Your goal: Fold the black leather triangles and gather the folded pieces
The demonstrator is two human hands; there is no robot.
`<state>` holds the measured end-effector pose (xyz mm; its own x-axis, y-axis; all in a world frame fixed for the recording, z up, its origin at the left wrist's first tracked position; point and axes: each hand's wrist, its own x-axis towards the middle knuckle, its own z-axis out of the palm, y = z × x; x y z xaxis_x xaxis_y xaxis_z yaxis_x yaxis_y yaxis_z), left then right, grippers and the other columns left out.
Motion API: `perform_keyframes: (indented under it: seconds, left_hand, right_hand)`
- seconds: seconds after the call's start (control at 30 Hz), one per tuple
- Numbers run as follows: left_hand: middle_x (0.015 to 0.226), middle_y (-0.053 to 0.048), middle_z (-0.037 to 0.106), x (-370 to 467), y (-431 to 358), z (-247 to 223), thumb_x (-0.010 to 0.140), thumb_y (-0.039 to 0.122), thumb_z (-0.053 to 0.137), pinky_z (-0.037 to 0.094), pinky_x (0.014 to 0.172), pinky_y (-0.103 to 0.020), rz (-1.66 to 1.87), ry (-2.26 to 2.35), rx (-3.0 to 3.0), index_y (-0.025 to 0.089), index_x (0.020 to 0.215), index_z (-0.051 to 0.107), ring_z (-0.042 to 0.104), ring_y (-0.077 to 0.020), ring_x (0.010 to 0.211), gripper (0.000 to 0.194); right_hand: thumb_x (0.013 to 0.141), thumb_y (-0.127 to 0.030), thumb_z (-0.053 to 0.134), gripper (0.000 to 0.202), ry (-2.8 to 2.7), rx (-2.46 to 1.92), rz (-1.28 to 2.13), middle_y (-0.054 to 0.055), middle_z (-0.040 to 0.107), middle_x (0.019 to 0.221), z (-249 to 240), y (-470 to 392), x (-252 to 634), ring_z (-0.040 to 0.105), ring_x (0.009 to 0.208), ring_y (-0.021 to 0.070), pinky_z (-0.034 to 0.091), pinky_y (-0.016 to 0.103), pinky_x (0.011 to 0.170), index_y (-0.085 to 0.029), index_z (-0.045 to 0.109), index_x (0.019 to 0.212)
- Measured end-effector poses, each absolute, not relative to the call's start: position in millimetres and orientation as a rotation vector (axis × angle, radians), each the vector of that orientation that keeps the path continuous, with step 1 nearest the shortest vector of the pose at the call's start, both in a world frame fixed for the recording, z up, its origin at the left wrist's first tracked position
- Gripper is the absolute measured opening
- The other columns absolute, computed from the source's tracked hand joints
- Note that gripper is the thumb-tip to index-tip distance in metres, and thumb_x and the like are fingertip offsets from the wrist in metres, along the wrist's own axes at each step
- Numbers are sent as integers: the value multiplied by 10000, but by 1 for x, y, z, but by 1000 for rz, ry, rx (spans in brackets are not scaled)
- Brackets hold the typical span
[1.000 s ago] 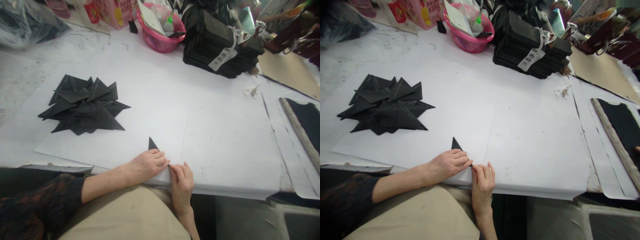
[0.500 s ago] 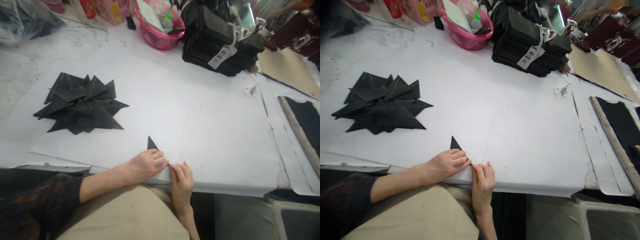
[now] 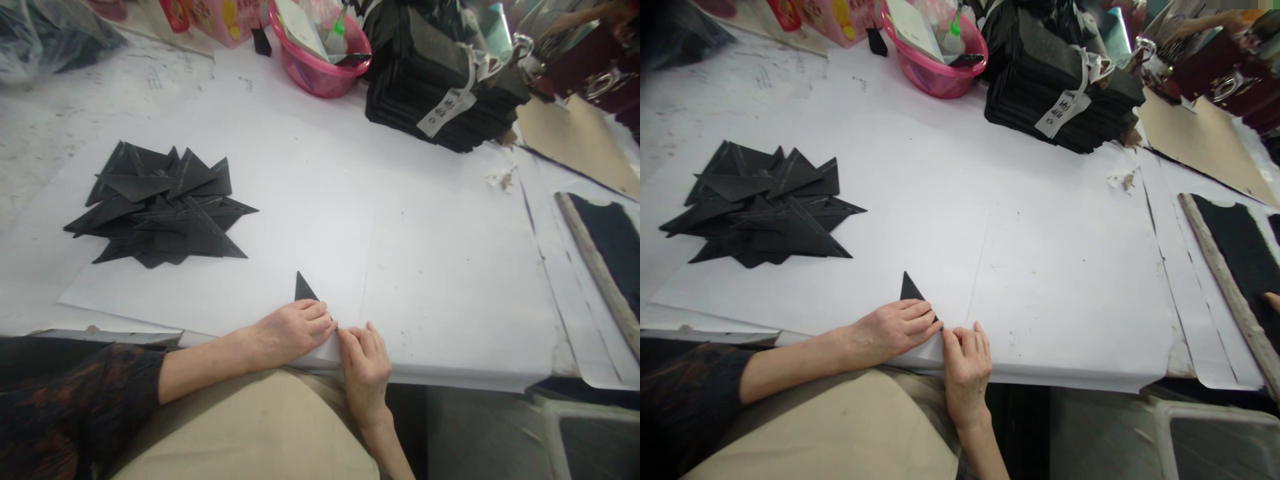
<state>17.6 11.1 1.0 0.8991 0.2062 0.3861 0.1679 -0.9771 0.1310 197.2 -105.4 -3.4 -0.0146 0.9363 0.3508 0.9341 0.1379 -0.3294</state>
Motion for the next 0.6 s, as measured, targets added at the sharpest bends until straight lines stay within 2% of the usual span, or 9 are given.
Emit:
perform_keyframes:
  seconds: [0.27,0.47,0.6]
  left_hand:
    - [1069,-101,631,17,10,3,967,142,490,523,914,-350,578,270,3053,95,1158,592,596,-226,1047,222]
    - [1127,-115,609,18,9,8,963,145,486,518,898,-384,493,212,3115,97,1076,623,593,-246,1035,184]
    - [1133,-107,610,17,10,6,968,127,475,505,941,-370,498,218,3085,85,1160,595,579,-232,1071,230]
  right_hand:
    - [892,-86,595,185,-1977,-1789,-24,39,614,874,-3,-107,197,578,854,145,492,479,1041,-187,675,1024]
    - [897,-73,580,193,-1916,-1805,34,47,613,906,-6,-111,201,582,895,149,491,475,1050,-170,661,1043]
    - [899,-76,582,190,-1786,-1820,76,53,623,938,-7,-115,196,586,914,148,493,465,1047,-155,642,1061]
